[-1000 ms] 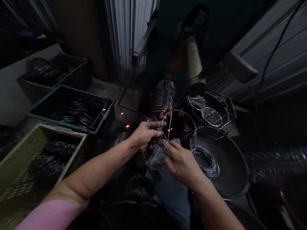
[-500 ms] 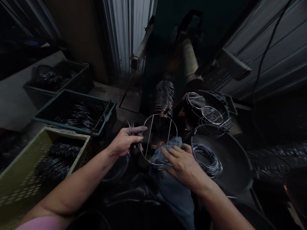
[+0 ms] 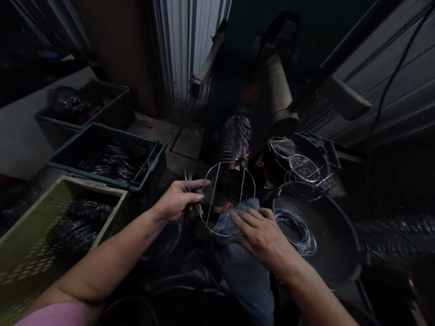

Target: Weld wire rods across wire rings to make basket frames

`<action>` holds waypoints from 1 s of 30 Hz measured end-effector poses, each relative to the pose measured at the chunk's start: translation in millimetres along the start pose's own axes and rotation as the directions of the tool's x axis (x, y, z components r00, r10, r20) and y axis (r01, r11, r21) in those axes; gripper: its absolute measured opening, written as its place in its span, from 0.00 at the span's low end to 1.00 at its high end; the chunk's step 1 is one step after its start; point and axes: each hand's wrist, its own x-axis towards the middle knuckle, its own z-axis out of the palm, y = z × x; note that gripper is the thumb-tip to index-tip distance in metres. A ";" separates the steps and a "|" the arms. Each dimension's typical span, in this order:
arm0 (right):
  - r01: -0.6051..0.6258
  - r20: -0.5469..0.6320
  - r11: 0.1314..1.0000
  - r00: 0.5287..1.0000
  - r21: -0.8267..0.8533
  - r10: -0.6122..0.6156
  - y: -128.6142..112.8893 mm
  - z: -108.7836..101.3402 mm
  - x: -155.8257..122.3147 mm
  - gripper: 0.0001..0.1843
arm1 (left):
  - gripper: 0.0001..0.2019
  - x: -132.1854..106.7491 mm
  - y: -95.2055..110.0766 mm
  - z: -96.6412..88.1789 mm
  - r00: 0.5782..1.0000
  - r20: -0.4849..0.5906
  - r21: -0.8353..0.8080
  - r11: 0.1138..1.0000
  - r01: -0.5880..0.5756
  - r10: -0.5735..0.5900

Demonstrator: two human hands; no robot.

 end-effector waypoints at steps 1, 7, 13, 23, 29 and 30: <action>0.004 0.005 1.000 1.000 0.004 -0.004 1.4 -0.2 -0.2 0.23 | 0.21 0.7 0.0 0.1 1.000 0.001 -0.005 1.000 -0.001 0.001; 0.000 0.017 1.000 1.000 -0.007 0.001 6.4 2.2 -0.4 0.22 | 0.20 5.6 -2.2 -0.7 0.999 0.012 0.000 1.000 -0.030 0.030; -0.019 0.013 1.000 1.000 -0.006 0.019 7.2 0.4 4.2 0.20 | 0.20 8.4 1.5 1.7 0.999 0.007 0.014 0.999 -0.042 0.042; 0.011 0.063 1.000 0.998 0.014 -0.012 24.5 -12.1 17.7 0.20 | 0.22 14.6 15.2 7.7 0.998 -0.022 0.002 0.999 -0.053 0.053; 0.005 0.102 0.999 0.995 0.035 -0.009 28.2 -21.1 21.6 0.20 | 0.22 16.3 19.0 11.1 0.998 -0.034 0.004 0.999 -0.053 0.054; 0.004 0.102 0.999 0.995 0.041 -0.008 28.2 -23.4 21.9 0.20 | 0.22 15.9 19.6 11.6 0.998 -0.034 0.003 0.999 -0.051 0.051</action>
